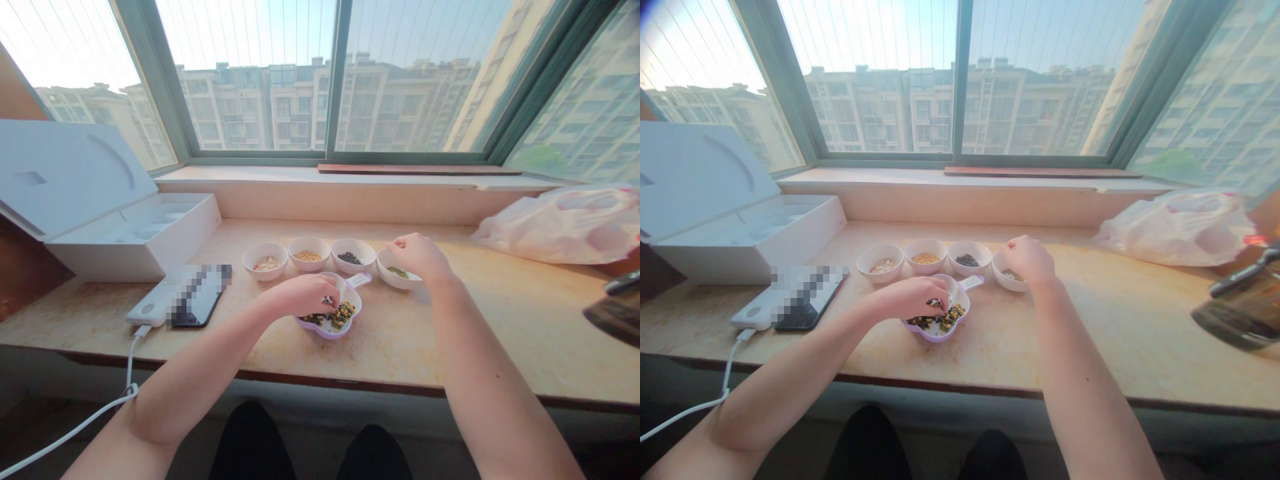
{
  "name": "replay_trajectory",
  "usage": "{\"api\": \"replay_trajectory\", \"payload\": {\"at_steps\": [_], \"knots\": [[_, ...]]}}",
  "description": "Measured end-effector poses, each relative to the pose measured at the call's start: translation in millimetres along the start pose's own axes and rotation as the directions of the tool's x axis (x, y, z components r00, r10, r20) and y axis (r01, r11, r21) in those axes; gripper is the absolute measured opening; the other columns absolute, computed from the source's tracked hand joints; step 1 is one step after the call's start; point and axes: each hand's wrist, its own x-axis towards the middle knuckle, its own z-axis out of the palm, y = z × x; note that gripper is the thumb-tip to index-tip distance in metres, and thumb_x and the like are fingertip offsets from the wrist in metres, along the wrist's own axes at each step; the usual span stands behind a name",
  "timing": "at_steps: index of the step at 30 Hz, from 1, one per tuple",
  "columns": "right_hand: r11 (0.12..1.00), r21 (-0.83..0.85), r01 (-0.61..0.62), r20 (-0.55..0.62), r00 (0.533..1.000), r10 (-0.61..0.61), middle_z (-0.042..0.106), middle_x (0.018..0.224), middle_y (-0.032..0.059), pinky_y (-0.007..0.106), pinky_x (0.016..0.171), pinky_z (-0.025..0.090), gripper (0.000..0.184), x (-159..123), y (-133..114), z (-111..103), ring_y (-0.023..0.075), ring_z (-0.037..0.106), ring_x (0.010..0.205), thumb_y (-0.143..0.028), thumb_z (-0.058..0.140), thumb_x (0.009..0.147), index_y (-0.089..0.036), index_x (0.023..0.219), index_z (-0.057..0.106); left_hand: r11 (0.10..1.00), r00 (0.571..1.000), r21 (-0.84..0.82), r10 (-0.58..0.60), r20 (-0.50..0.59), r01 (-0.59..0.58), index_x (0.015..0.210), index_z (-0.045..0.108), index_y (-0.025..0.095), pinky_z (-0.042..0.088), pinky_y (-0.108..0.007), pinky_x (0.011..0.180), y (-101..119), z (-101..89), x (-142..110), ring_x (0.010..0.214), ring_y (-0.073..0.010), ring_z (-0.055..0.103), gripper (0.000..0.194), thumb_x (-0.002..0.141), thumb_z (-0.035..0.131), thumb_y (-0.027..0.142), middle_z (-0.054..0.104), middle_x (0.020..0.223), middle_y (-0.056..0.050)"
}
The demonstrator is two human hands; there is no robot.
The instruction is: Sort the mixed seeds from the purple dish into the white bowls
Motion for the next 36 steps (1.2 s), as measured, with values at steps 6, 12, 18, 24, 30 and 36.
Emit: {"api": "replay_trajectory", "payload": {"at_steps": [6, 12, 18, 24, 30, 36], "knots": [[0.998, -0.054, -0.045, 0.185, 0.981, 0.054, 0.081, 0.094, 0.0086, 0.032, 0.068, 0.048, 0.018, 5.8, 11.6, 1.3, 0.0234, 0.072, 0.079, -0.026, 0.069, 0.080, -0.024, 0.090, 0.084, 0.997, 0.997, -0.046, -0.063, -0.036, 0.061, 0.090, 0.078, 0.019, 0.049, -0.026, 0.082, -1.4, -0.7, -1.1, 0.087, -0.0156, 0.068, 0.006, 0.087, 0.073, 0.016, 0.073, 0.105, -0.001], [0.998, -0.032, -0.051, 0.197, 0.979, 0.057, 0.081, 0.093, 0.0086, 0.030, 0.067, 0.049, 0.022, 7.9, 13.3, 5.4, 0.0211, 0.071, 0.075, -0.024, 0.070, 0.078, -0.023, 0.094, 0.084, 0.998, 0.998, -0.052, -0.035, -0.052, 0.032, 0.089, 0.079, 0.020, 0.049, -0.026, 0.081, 2.9, -4.5, -2.8, 0.088, -0.0156, 0.069, 0.008, 0.091, 0.071, 0.021, 0.073, 0.106, -0.002], [0.999, 0.010, -0.037, 0.031, 0.999, 0.037, 0.081, 0.099, 0.0125, 0.034, 0.072, 0.050, 0.026, 4.5, 6.7, 4.1, 0.0274, 0.073, 0.088, -0.028, 0.064, 0.085, -0.021, 0.101, 0.083, 1.000, 0.993, -0.002, 0.000, -0.116, -0.001, 0.089, 0.079, 0.020, 0.050, -0.028, 0.086, 1.4, -1.8, -1.4, 0.090, -0.0162, 0.070, 0.017, 0.097, 0.064, 0.018, 0.074, 0.103, -0.003], [0.879, 0.412, 0.242, -0.101, 0.970, -0.220, 0.080, 0.090, 0.0115, 0.033, 0.075, 0.051, 0.025, -7.9, -21.1, 5.7, 0.0236, 0.070, 0.082, -0.033, 0.062, 0.088, -0.017, 0.090, 0.081, 0.994, 0.917, -0.014, -0.108, -0.385, 0.112, 0.087, 0.078, 0.020, 0.050, -0.029, 0.083, -3.1, -2.8, -0.3, 0.089, -0.0174, 0.069, 0.010, 0.094, 0.070, 0.020, 0.075, 0.097, -0.002], [0.591, 0.770, 0.241, 0.104, 0.866, -0.489, 0.074, 0.080, 0.0057, 0.030, 0.066, 0.045, 0.038, -29.2, -48.7, 12.2, 0.0165, 0.060, 0.069, -0.052, 0.070, 0.084, -0.016, 0.092, 0.079, 0.987, 0.760, -0.045, -0.147, -0.633, 0.153, 0.083, 0.077, 0.020, 0.051, -0.028, 0.078, -8.6, -3.7, 1.0, 0.081, -0.0147, 0.068, 0.008, 0.091, 0.075, 0.019, 0.074, 0.092, -0.001], [0.422, 0.906, 0.039, 0.273, 0.709, -0.650, 0.048, 0.059, -0.0040, 0.025, 0.051, 0.028, 0.049, -40.0, -59.9, 27.3, 0.0090, 0.037, 0.055, -0.066, 0.073, 0.082, -0.016, 0.079, 0.072, 0.991, 0.709, -0.003, -0.099, -0.698, 0.136, 0.084, 0.078, 0.022, 0.051, -0.027, 0.076, -13.3, -0.6, 1.9, 0.077, -0.0138, 0.067, 0.009, 0.091, 0.075, 0.018, 0.073, 0.087, 0.000]]}}
